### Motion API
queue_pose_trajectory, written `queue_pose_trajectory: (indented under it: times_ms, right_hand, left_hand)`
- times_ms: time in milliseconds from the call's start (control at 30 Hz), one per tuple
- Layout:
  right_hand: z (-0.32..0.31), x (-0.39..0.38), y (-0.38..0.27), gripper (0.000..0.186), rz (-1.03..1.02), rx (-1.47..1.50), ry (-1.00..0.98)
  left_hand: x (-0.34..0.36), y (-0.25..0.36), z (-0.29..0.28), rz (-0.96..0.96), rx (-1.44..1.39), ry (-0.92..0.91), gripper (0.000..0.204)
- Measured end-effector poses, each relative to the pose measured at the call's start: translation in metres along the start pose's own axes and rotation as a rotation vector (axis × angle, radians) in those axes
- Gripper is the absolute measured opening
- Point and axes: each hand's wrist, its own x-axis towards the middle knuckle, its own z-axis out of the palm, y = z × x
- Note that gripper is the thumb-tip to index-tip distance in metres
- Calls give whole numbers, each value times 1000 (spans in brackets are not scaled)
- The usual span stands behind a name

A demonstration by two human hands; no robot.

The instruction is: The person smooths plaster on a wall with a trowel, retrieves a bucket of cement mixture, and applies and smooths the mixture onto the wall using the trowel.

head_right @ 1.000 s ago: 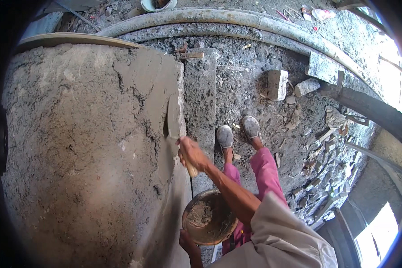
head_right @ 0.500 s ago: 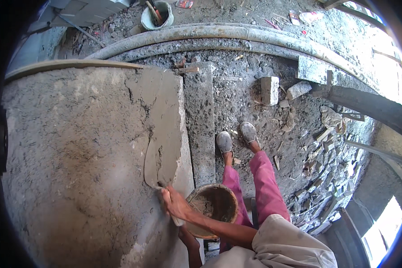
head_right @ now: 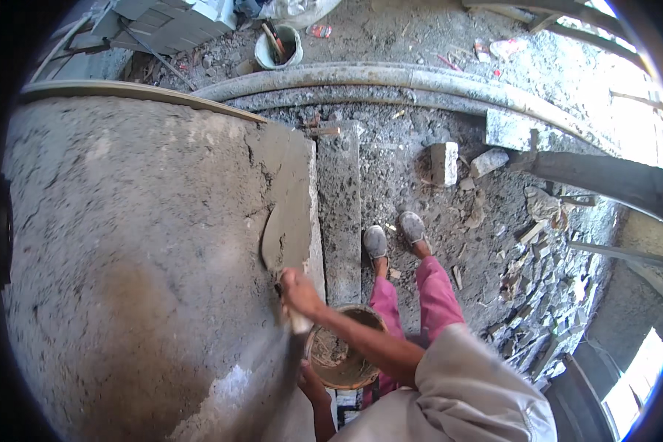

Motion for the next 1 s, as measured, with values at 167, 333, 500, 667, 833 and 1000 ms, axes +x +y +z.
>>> queue_pose_trajectory:
  times_ms: [167,333,500,667,833,1000]
  right_hand:
    - [28,-85,18,44,12,-89,-115]
    - [-11,-139,-1,42,-64,-176,-220]
    - [-110,-212,-21,36,-478,-247,-67]
    - [-281,-314,46,21,-701,448,668]
    - [-450,-390,319,17,-682,586,1336]
    - [-452,-472,602,25,36,-818,1671]
  left_hand:
    - [-2,23,4,176,-30,-27,43]
    - [44,18,-5,257,37,-209,50]
    - [0,88,20,279,-107,-259,67]
    - [-77,118,48,269,-28,-339,67]
    - [-149,79,95,345,54,-453,63]
    - [-173,25,125,337,144,-449,59]
